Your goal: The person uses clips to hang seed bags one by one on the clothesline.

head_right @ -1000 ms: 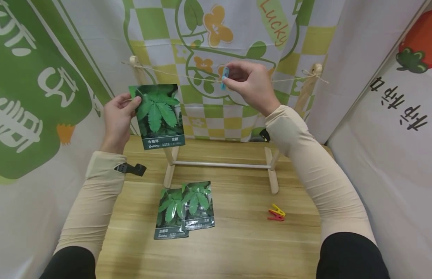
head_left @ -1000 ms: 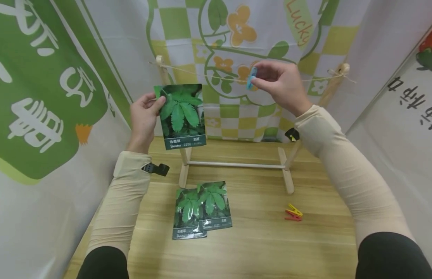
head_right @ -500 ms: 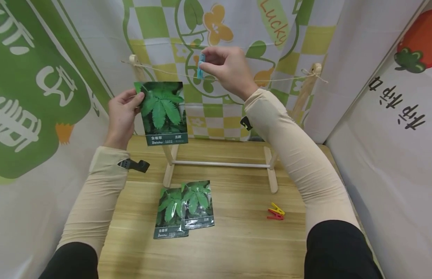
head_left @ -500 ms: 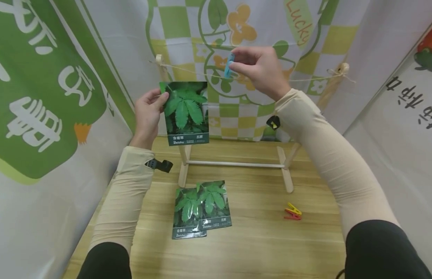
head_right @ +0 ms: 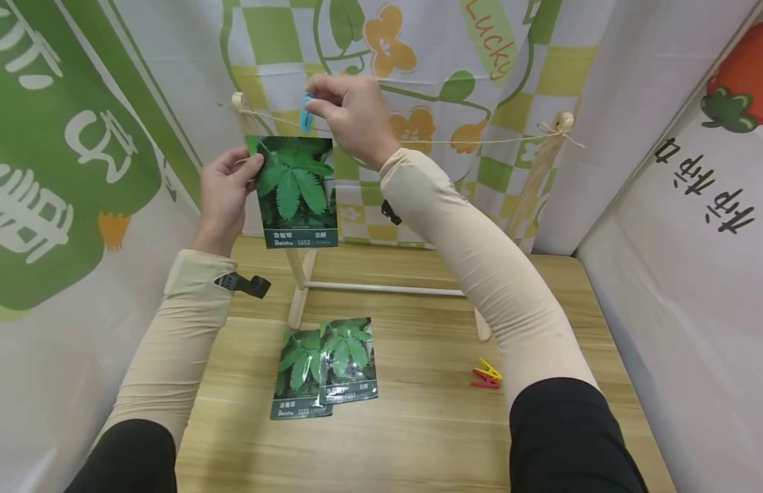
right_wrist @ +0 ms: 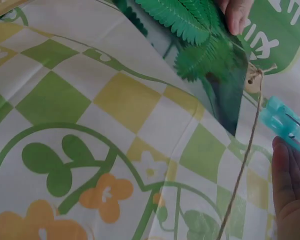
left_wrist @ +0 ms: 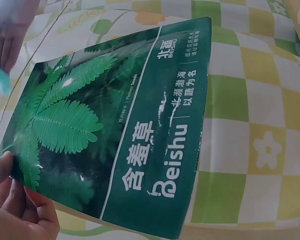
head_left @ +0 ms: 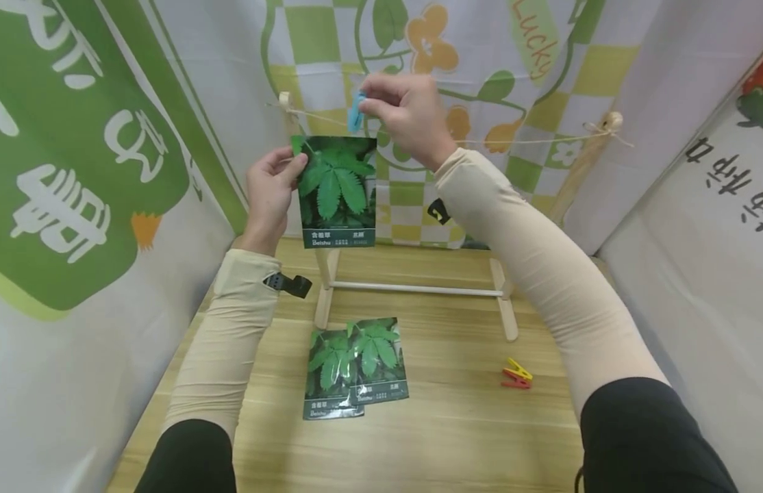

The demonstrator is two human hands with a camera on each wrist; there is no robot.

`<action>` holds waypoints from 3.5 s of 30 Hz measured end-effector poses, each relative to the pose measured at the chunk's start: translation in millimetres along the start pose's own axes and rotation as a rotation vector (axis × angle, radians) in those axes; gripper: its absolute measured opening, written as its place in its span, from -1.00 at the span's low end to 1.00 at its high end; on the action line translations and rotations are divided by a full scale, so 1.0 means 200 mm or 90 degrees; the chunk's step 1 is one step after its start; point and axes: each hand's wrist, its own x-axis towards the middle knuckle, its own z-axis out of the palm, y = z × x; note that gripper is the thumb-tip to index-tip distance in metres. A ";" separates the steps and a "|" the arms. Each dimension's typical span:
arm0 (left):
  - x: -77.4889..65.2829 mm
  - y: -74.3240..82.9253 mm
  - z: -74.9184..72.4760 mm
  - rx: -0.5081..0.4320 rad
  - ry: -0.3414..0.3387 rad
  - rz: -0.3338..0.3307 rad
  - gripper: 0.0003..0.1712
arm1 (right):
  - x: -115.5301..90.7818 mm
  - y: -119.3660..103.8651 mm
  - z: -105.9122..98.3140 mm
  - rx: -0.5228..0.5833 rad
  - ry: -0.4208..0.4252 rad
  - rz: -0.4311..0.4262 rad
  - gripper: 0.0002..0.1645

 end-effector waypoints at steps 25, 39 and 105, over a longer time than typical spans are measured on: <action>0.02 0.02 0.03 0.012 0.006 -0.015 -0.82 | 0.12 0.01 0.12 -0.046 -0.093 0.168 -0.82; 0.02 0.00 0.03 0.044 0.005 -0.030 -0.76 | 0.13 0.05 0.11 -0.047 -0.187 0.211 -0.46; -0.15 -0.01 -0.07 0.252 -0.003 0.190 -0.53 | -0.10 0.10 -0.08 -0.202 -0.227 0.028 -0.16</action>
